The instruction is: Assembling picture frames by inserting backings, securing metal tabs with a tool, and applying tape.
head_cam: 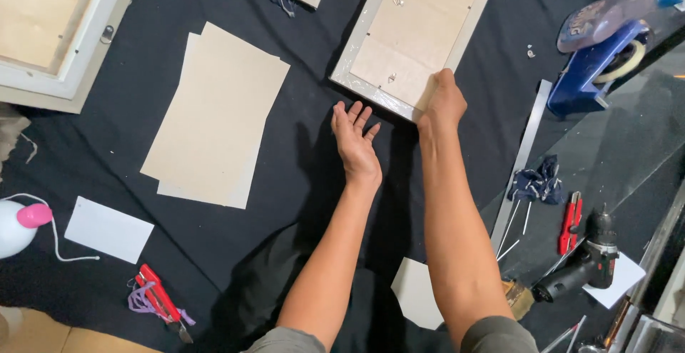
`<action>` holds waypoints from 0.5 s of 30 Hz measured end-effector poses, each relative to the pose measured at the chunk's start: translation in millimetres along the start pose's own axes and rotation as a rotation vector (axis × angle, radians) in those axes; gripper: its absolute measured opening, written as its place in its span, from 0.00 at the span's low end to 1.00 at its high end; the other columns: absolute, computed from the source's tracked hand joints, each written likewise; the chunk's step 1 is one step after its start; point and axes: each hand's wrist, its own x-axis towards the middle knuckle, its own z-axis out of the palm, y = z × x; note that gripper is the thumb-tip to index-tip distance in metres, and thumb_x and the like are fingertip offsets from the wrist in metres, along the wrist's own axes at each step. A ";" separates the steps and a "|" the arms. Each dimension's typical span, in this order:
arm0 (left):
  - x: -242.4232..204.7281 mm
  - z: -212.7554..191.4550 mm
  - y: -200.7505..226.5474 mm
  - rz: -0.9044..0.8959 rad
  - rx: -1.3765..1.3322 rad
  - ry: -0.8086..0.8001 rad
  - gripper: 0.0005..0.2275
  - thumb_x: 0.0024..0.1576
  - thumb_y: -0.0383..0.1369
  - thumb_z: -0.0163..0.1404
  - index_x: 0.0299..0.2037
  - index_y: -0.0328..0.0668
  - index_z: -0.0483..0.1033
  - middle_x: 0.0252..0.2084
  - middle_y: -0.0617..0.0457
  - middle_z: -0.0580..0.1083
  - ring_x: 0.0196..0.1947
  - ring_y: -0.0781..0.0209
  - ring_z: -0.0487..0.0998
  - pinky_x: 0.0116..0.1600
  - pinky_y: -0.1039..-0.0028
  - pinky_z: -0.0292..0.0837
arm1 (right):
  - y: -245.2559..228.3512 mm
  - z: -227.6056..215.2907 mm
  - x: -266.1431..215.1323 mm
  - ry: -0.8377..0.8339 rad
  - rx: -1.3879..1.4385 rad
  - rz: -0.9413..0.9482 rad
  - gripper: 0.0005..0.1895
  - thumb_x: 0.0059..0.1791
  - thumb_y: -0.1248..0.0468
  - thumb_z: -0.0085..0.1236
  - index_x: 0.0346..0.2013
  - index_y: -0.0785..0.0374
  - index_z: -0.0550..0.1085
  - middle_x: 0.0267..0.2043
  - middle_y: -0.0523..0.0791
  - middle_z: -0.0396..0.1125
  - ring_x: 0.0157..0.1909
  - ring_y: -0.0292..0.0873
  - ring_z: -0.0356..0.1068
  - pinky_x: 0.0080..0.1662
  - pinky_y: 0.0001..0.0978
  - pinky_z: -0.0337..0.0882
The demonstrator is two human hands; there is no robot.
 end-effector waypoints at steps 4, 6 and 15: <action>3.1 -3.8 -3.3 0.008 0.001 0.014 0.35 0.66 0.59 0.34 0.75 0.44 0.45 0.69 0.39 0.56 0.70 0.43 0.61 0.62 0.62 0.62 | 1.0 15.0 6.7 0.022 0.017 -0.012 0.31 0.37 0.62 0.63 0.51 0.80 0.74 0.46 0.60 0.69 0.56 0.58 0.70 0.54 0.61 0.69; 4.4 -3.3 -3.2 0.016 0.002 0.016 0.35 0.66 0.59 0.34 0.75 0.44 0.45 0.69 0.39 0.56 0.70 0.43 0.61 0.62 0.62 0.62 | -2.0 24.8 4.3 0.011 0.016 -0.020 0.31 0.37 0.62 0.63 0.51 0.81 0.74 0.47 0.60 0.69 0.56 0.58 0.70 0.54 0.60 0.69; 5.1 -4.3 -0.3 0.023 -0.003 0.052 0.34 0.66 0.58 0.33 0.75 0.45 0.46 0.69 0.40 0.56 0.71 0.44 0.60 0.64 0.60 0.61 | 5.9 56.1 3.6 -0.085 -0.048 -0.055 0.33 0.39 0.59 0.62 0.53 0.81 0.73 0.51 0.61 0.67 0.59 0.59 0.67 0.56 0.63 0.67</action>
